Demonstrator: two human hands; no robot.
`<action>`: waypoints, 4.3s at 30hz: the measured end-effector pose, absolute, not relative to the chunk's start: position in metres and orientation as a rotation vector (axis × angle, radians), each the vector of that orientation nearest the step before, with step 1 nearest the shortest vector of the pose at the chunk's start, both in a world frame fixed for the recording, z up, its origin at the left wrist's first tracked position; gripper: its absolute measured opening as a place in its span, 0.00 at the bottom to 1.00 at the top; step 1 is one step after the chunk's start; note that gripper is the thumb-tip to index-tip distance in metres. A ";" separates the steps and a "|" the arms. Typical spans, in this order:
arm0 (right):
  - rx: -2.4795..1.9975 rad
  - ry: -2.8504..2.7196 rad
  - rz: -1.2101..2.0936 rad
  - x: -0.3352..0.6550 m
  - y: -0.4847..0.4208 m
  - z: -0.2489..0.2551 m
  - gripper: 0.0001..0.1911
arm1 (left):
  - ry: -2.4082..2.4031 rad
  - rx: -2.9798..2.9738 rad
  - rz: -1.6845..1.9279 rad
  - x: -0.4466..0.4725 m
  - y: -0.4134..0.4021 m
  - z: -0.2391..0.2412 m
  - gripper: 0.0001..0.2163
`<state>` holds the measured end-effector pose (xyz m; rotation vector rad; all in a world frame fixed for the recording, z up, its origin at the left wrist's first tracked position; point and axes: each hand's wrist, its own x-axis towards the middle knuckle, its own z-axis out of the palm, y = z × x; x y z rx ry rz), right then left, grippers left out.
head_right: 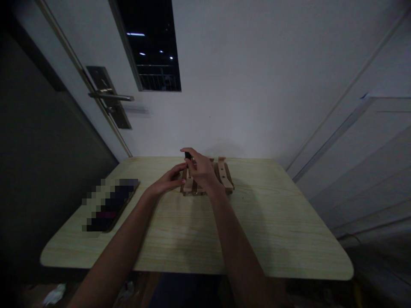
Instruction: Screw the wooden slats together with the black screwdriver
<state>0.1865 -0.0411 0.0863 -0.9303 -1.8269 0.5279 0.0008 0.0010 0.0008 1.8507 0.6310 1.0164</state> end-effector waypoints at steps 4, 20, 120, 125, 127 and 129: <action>-0.910 -1.796 0.558 0.187 -0.040 0.087 0.13 | 0.661 1.852 1.032 0.000 0.001 0.000 0.27; -0.898 -1.769 0.604 0.185 -0.038 0.080 0.22 | 0.659 1.876 1.000 0.002 -0.002 0.006 0.26; -1.154 -1.775 0.413 0.184 -0.042 0.091 0.07 | 0.639 1.912 0.999 -0.002 -0.001 0.004 0.27; -1.166 -1.765 0.417 0.185 -0.040 0.089 0.10 | 0.637 1.911 0.998 -0.002 0.002 0.000 0.28; -1.176 -1.785 0.421 0.186 -0.041 0.089 0.12 | 0.637 1.913 1.008 -0.001 0.000 0.003 0.27; -1.169 -1.822 0.404 0.185 -0.043 0.089 0.16 | 0.631 1.919 0.983 0.000 -0.003 0.007 0.26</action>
